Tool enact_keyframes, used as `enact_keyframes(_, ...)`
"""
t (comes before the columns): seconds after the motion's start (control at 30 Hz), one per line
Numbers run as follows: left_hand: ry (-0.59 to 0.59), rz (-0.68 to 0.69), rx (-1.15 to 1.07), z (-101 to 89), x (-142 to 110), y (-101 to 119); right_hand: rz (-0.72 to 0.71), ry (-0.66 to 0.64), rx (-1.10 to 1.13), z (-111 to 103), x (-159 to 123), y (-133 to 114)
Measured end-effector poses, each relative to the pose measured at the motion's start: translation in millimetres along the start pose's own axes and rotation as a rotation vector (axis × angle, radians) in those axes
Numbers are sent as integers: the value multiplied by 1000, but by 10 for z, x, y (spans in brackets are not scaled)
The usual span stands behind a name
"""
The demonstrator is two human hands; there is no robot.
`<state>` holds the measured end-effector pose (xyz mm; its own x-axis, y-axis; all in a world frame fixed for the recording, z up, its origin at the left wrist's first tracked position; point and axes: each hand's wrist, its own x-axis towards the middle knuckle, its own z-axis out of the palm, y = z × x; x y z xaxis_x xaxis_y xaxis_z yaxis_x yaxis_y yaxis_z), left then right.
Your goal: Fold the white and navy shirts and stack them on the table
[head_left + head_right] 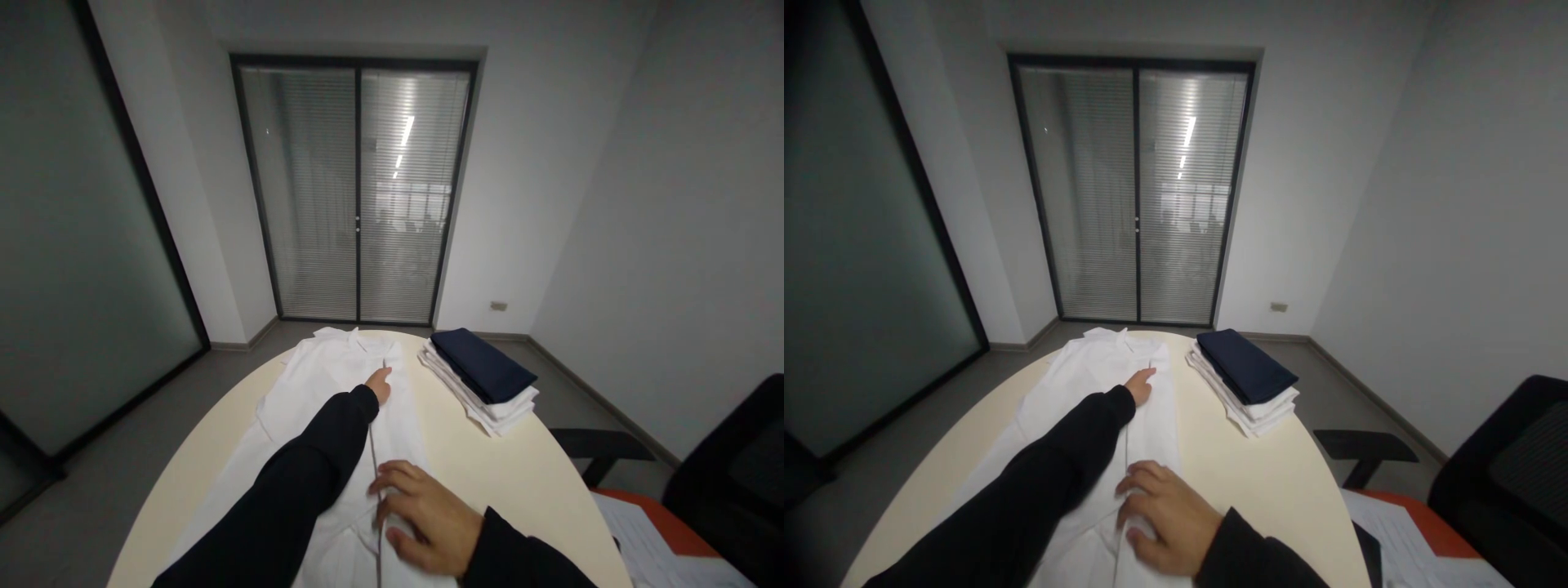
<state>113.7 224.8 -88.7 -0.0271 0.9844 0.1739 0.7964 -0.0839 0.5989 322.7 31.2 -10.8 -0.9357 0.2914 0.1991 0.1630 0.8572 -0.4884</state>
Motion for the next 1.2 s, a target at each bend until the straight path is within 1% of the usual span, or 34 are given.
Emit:
enact_keyframes(0.13, -13, 13, 104, -13, -22, 98, 143, -82, -27, 16, -36, 40)
enact_keyframes(0.23, -4, 36, 186, -53, -117, 188, 197, -135, -11, 87, -59, 117)
enact_keyframes(0.27, 0, 62, 211, -67, -154, 215, 204, -146, -4, 111, -61, 143)
enact_keyframes(0.33, -35, 141, 296, -95, -223, 260, 216, -154, 6, 150, -56, 182)
enact_keyframes(0.4, -112, 193, 396, -123, -280, 290, 230, -150, 0, 172, -45, 195)
enact_keyframes(0.47, -162, 178, 463, -158, -328, 312, 243, -138, -13, 177, -38, 181)
enact_keyframes(0.53, -150, 121, 474, -203, -382, 337, 247, -121, -27, 168, -37, 148)
enact_keyframes(0.63, -123, 32, 488, -276, -504, 381, 231, -97, -56, 145, -41, 101)
enact_keyframes(0.73, -149, -42, 483, -347, -673, 404, 190, -52, -83, 130, -34, 80)
enact_keyframes(0.8, -175, -68, 470, -393, -785, 395, 131, -20, -86, 124, -15, 74)
enact_keyframes(0.9, -187, -107, 442, -455, -905, 361, 11, -21, -74, 108, 29, 64)
enact_keyframes(0.97, -193, -118, 408, -483, -943, 343, -44, -33, -62, 99, 62, 58)
enact_keyframes(1.07, -190, -89, 341, -506, -958, 341, -73, -23, -29, 103, 107, 49)
enact_keyframes(1.2, -141, -56, 280, -505, -966, 354, -14, 78, 60, 147, 138, 13)
